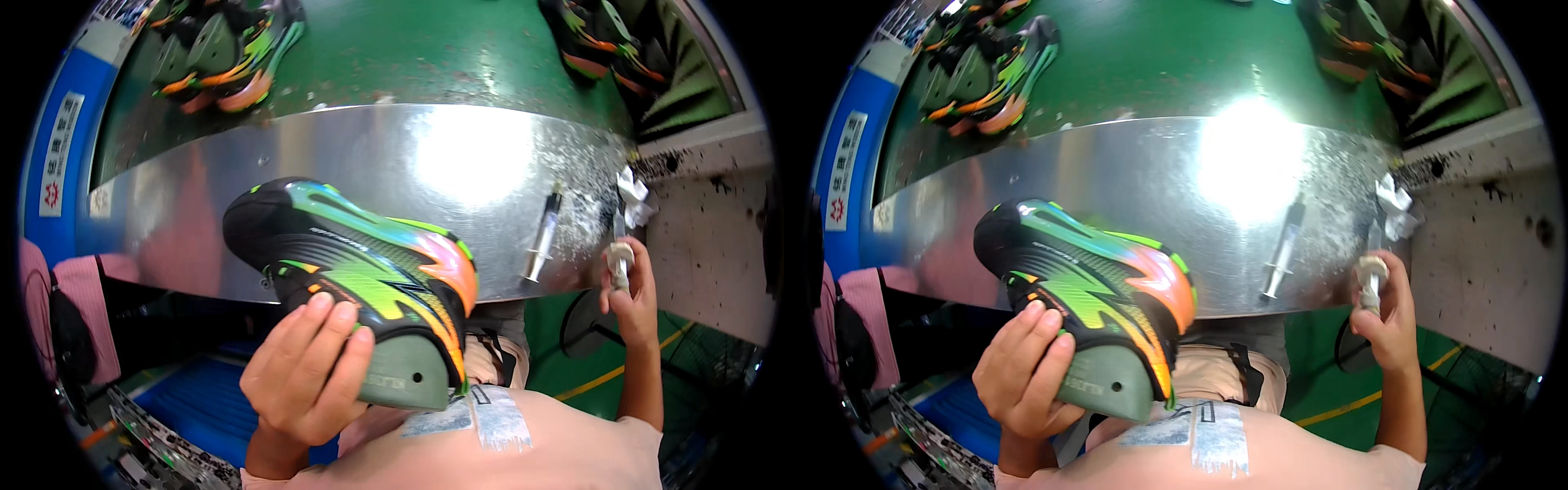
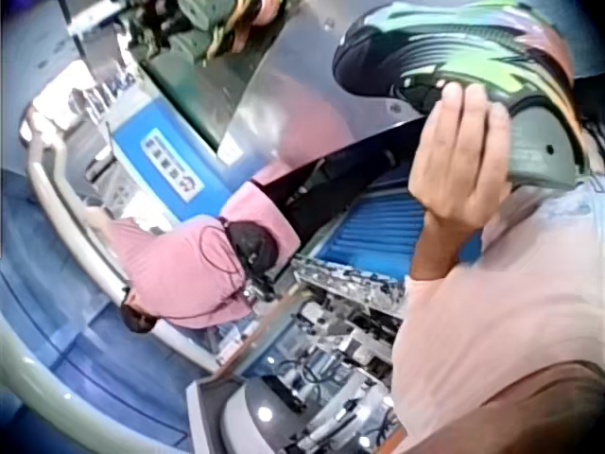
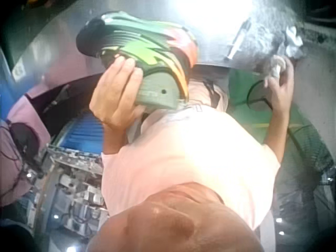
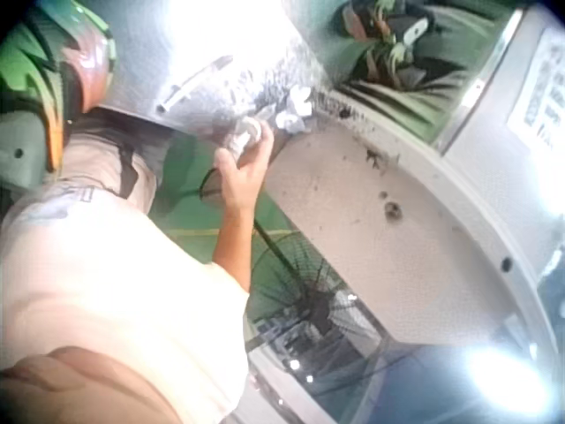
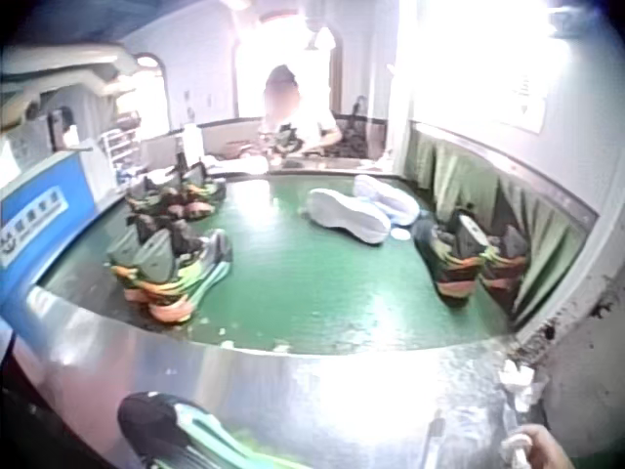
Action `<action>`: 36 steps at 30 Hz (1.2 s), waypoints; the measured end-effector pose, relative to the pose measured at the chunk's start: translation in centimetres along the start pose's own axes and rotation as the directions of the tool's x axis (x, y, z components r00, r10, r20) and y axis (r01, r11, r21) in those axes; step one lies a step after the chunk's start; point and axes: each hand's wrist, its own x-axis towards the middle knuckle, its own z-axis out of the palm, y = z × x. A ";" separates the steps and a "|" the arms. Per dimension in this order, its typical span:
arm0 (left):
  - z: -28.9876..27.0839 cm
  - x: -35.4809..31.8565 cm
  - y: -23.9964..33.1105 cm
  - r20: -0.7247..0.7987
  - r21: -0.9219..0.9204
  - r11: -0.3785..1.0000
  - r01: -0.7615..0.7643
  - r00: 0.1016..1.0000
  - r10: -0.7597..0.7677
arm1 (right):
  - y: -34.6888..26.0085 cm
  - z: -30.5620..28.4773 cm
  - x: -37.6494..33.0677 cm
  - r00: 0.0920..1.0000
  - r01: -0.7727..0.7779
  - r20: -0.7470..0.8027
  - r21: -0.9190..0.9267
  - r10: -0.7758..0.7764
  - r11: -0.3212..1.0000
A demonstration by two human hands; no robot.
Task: The person applies adhesive to the seams and edges of an athletic shoe using a syringe.
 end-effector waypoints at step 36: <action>1.3 -0.2 2.5 -0.001 -0.115 0.993 -0.014 1.000 0.014 | -8.9 16.3 5.5 0.630 -0.202 0.776 0.202 -0.032 0.958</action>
